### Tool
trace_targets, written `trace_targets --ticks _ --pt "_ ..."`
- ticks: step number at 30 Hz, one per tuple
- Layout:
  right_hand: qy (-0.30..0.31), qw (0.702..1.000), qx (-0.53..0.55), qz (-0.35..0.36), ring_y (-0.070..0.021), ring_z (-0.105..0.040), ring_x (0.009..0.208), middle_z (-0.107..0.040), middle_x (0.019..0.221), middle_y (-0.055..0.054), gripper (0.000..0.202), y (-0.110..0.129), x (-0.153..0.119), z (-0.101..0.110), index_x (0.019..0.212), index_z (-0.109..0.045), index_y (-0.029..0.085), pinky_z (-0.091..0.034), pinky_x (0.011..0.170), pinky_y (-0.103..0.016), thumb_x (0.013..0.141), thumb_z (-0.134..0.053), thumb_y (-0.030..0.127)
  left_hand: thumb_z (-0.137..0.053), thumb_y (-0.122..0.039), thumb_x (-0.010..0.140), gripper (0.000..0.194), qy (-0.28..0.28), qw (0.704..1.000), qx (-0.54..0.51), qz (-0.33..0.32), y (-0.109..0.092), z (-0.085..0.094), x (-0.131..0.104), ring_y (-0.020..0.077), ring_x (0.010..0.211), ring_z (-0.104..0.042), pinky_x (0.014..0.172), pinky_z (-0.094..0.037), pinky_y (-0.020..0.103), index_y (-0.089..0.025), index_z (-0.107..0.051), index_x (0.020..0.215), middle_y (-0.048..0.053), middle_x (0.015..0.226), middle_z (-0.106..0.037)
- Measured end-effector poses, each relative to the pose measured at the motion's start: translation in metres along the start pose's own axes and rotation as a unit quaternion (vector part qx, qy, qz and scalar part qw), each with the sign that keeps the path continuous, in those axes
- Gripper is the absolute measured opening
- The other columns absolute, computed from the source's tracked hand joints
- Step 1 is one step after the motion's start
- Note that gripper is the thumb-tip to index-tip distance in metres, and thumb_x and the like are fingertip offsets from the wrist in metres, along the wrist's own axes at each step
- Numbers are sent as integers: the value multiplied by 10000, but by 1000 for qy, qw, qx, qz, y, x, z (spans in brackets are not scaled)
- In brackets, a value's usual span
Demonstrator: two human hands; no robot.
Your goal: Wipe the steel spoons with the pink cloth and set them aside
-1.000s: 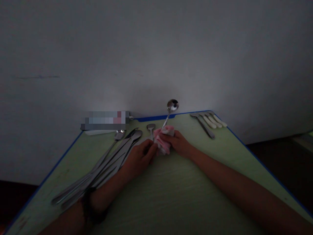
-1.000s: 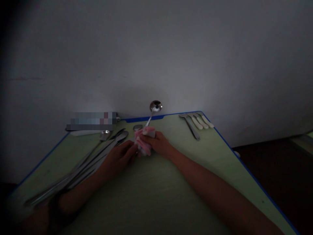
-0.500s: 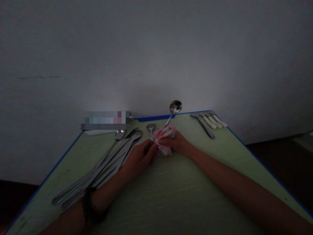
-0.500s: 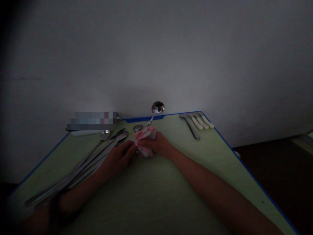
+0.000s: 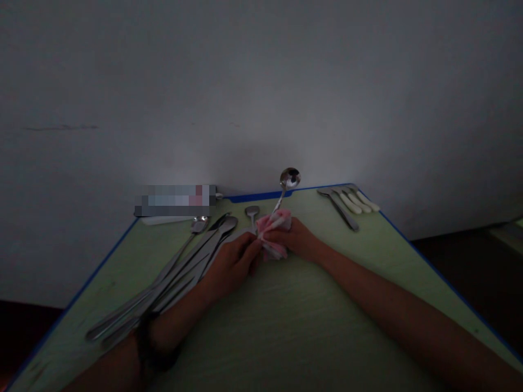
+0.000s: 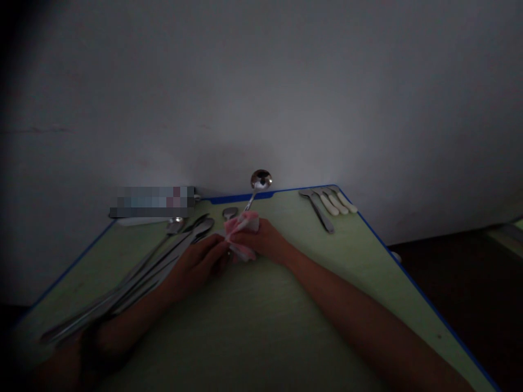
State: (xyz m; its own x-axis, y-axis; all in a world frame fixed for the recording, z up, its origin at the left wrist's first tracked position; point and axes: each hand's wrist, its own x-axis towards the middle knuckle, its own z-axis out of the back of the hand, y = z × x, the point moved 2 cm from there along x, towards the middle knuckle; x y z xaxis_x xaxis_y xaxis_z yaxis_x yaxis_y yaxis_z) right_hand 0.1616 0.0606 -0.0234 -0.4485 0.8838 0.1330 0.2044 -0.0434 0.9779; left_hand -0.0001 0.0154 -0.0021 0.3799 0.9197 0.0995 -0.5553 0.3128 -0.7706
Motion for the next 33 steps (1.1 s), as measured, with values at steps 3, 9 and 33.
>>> trace_targets --ticks 3,9,33 --pt "-4 1000 -12 -22 -107 -591 650 -658 748 4 274 -2 0 1 899 -657 165 -474 637 -238 661 -724 281 -358 -411 943 335 -1 1000 -1 5 1 0 0 106 473 -487 514 -376 216 -186 -507 744 -56 529 -523" --pt "-6 1000 -19 -22 -102 -581 605 -645 685 17 254 -5 1 1 854 -664 162 -472 612 -238 654 -735 302 -359 -431 940 359 -4 1000 8 7 -1 -1 0 103 469 -485 503 -372 212 -184 -511 728 -53 524 -521" --pt "-23 998 -39 -37 -108 -584 667 -666 749 -4 240 1 0 1 786 -680 152 -468 683 -254 609 -762 292 -388 -445 928 353 4 1000 10 6 -4 0 0 106 463 -467 481 -350 211 -186 -505 717 -55 525 -512"
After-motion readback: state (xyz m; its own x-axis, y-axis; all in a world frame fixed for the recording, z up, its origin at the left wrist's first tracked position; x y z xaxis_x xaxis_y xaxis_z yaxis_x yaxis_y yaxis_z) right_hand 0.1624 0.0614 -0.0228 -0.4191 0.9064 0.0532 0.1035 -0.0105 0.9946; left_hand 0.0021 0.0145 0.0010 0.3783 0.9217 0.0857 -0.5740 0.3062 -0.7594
